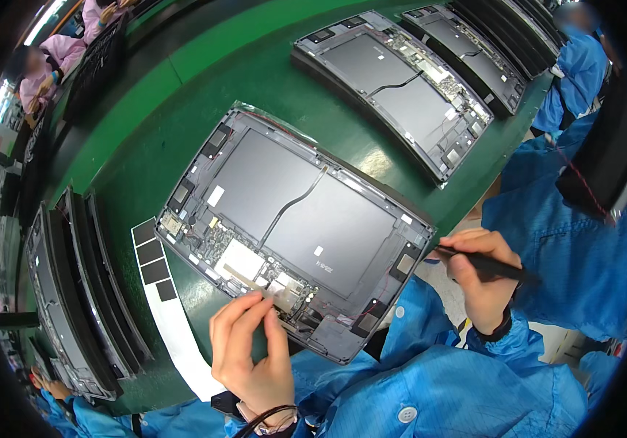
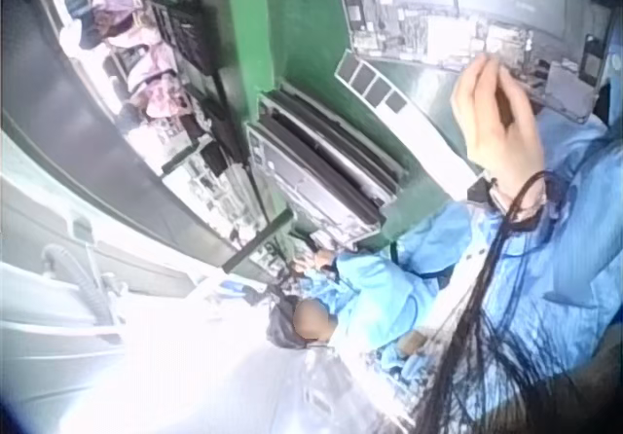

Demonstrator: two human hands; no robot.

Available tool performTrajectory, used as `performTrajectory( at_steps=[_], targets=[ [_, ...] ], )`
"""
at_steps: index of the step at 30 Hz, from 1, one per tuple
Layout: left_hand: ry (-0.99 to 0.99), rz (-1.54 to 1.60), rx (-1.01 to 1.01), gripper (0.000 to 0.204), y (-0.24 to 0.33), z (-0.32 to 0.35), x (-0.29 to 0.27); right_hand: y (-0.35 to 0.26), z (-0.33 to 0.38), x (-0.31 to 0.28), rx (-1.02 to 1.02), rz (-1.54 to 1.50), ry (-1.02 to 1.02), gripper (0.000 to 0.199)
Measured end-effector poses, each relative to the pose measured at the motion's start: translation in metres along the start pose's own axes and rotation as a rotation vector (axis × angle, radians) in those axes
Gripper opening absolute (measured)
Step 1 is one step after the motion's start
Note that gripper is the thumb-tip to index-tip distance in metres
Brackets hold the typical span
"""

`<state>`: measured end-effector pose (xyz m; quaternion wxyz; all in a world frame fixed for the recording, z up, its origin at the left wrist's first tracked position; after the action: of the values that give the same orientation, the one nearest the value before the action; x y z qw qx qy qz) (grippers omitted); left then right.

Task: Assembling the internal components of an electronic device on a factory line, including cable management and adhesive application.

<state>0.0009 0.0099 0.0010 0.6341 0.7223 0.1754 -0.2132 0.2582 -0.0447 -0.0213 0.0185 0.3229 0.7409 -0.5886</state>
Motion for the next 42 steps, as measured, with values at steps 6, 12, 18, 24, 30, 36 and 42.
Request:
performTrajectory(
  at_steps=[6,12,18,24,30,36,42],
  targets=[
    [0.098,-0.13,0.148,0.048,0.004,0.015,0.008,-0.002,-0.015,-0.004,0.188,-0.068,0.0,0.022],
    [0.021,0.351,-0.1,0.097,-0.015,0.059,0.03,0.003,-0.021,0.009,0.23,-0.16,-0.104,0.04],
    [-0.061,0.687,-0.168,0.098,-0.002,0.058,0.044,0.008,-0.025,0.007,0.327,-0.14,-0.201,0.048],
    [0.049,0.578,-0.188,0.095,0.007,0.036,0.016,0.001,0.012,0.002,0.501,-0.292,-0.431,0.043],
    [0.247,0.606,-0.211,0.052,-0.015,0.0,-0.023,-0.023,0.045,0.015,0.593,-0.674,-0.801,0.046],
    [0.463,0.387,-0.073,0.033,-0.039,-0.019,-0.038,-0.034,0.027,0.036,0.38,-0.375,-1.319,0.036],
    [0.597,0.293,0.072,0.035,-0.028,0.034,-0.032,-0.076,-0.052,0.034,-0.096,-0.264,-1.347,0.033]
  ],
)
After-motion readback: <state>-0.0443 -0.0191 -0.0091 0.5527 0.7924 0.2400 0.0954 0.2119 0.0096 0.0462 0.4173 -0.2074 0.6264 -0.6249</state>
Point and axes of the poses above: each hand's wrist, its own z-axis away from the middle knuckle, its own x-axis out of the palm, y = z × x, the point moved 1 cm from there along -z, towards the middle knuckle, and after that the axes turned 8 degrees about z, right-handed, at the moved point
